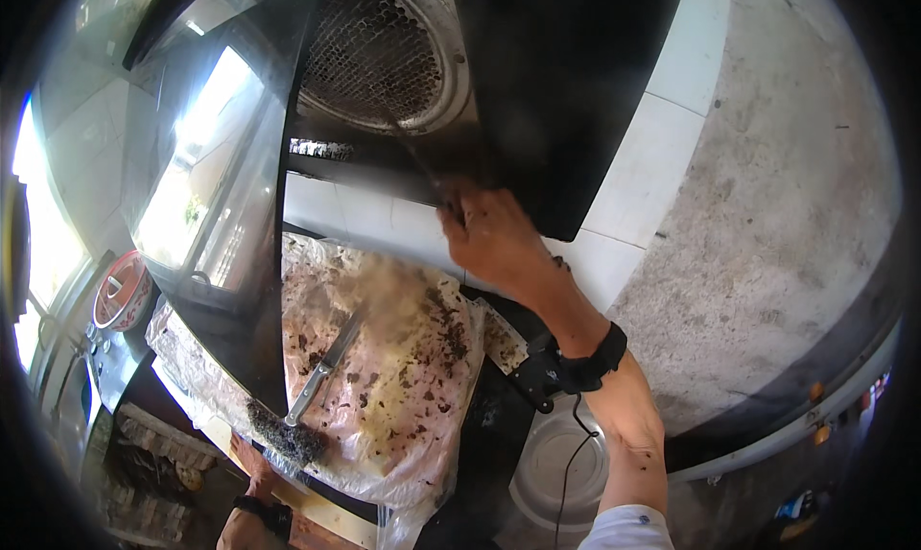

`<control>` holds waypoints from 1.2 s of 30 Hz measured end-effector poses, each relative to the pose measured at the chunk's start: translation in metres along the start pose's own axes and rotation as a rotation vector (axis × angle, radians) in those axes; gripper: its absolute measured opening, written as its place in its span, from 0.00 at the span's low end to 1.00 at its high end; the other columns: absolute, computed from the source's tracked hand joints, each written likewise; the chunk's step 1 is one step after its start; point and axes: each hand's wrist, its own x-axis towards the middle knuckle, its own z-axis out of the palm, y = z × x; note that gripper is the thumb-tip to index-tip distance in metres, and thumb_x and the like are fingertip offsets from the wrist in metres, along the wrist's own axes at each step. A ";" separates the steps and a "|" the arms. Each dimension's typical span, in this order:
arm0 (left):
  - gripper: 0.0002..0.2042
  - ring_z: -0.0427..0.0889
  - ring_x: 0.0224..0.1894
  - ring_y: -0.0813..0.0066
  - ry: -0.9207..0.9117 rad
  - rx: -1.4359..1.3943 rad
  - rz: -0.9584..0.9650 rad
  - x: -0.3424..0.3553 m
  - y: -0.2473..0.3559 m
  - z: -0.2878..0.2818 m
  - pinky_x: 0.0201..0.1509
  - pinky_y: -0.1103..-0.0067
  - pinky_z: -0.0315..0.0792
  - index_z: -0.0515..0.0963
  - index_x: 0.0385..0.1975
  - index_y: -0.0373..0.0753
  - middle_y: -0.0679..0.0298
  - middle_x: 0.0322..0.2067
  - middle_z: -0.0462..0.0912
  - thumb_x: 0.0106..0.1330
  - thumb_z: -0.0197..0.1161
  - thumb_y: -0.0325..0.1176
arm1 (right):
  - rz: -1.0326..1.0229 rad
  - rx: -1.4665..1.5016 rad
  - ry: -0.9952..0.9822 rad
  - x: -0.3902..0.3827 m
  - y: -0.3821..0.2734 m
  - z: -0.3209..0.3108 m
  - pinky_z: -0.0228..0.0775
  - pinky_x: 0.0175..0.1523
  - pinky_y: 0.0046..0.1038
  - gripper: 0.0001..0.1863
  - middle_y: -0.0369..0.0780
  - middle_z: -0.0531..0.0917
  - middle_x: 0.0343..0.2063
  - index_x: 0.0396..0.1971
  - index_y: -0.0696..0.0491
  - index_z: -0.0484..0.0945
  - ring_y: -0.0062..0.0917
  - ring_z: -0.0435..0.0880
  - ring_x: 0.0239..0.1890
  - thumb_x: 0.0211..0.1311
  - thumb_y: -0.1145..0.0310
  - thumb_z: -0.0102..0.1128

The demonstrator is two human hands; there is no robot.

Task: Repairing or cleaning the filter and vent of a kitchen range hood using various tools.

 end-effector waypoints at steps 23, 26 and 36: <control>0.21 0.57 0.57 0.50 0.310 0.178 -0.105 -0.020 -0.008 0.014 0.60 0.66 0.55 0.63 0.52 0.32 0.47 0.53 0.61 0.58 0.47 0.32 | 0.781 1.169 -0.224 0.013 -0.025 -0.011 0.63 0.14 0.22 0.12 0.37 0.69 0.14 0.39 0.60 0.66 0.20 0.69 0.11 0.60 0.67 0.49; 0.21 0.57 0.58 0.51 0.334 0.261 -0.092 -0.018 -0.022 0.020 0.59 0.67 0.55 0.62 0.53 0.34 0.49 0.54 0.60 0.59 0.46 0.33 | 0.798 1.197 -0.214 0.016 -0.023 -0.013 0.63 0.14 0.22 0.12 0.37 0.69 0.14 0.39 0.59 0.67 0.20 0.69 0.10 0.60 0.67 0.49; 0.21 0.56 0.59 0.53 0.322 0.254 -0.107 -0.015 -0.022 0.022 0.60 0.67 0.55 0.63 0.53 0.33 0.51 0.54 0.61 0.60 0.45 0.34 | 0.795 1.202 -0.179 0.031 -0.028 -0.012 0.64 0.15 0.23 0.11 0.39 0.70 0.14 0.38 0.60 0.67 0.22 0.70 0.10 0.59 0.69 0.48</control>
